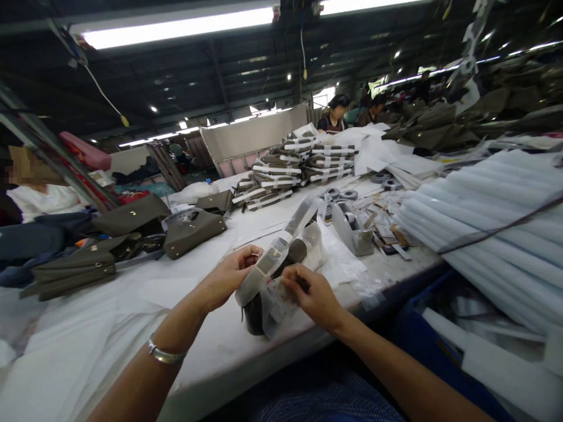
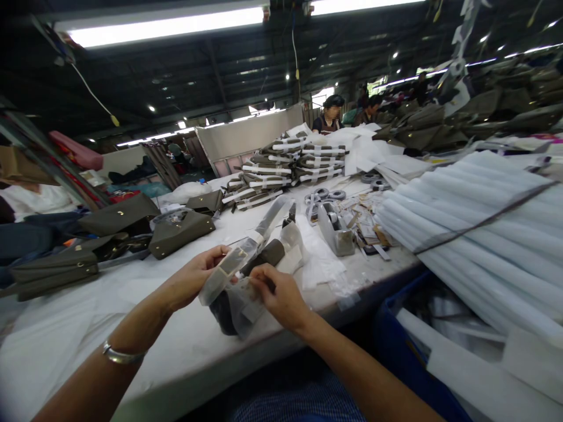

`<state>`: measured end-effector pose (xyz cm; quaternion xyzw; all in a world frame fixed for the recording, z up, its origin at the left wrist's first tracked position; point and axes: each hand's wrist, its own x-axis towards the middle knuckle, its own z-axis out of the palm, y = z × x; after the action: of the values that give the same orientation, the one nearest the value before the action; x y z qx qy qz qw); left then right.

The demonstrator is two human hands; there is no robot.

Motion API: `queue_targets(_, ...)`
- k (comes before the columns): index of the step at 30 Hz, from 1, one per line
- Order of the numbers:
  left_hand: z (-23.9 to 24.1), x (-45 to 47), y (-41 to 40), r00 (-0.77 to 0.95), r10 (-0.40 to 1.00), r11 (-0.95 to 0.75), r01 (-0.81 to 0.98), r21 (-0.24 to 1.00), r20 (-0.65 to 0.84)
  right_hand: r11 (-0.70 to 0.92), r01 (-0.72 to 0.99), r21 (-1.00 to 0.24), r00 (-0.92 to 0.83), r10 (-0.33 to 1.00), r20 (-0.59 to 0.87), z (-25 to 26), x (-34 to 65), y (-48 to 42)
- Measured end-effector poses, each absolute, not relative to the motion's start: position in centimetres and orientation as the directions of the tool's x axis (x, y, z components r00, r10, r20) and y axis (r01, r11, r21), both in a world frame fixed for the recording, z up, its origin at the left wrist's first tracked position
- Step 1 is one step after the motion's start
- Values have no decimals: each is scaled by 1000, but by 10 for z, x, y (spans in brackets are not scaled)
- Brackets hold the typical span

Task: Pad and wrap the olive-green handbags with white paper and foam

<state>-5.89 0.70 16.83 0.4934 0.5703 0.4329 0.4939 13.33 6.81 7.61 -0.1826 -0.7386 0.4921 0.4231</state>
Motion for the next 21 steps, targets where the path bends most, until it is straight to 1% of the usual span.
queue_targets(3, 175, -57, 10, 44, 984, 159, 236, 959, -174, 519, -157, -840, -596, 629, 500, 82, 134, 73)
queue_targets(7, 174, -61, 19, 86, 967, 194, 362, 912, -240, 629, -114, -769, -579, 587, 566, 93, 135, 80)
queue_targets(11, 172, -65, 24, 70, 960, 215, 436, 874, -271, 628, -112, -770, -598, 576, 557, 94, 135, 85)
queue_targets(14, 176, -65, 21, 65, 957, 227, 438, 870, -282, 598, -102, -795, -589, 608, 533, 89, 135, 86)
queue_targets(17, 182, -67, 14, 56, 961, 226, 400, 888, -269, 563, -109, -819, -580, 634, 512, 83, 135, 86)
queue_targets(21, 183, -74, 6, -14, 963, 263, 285, 922, -270, 434, -171, -885, -570, 689, 448, 76, 132, 81)
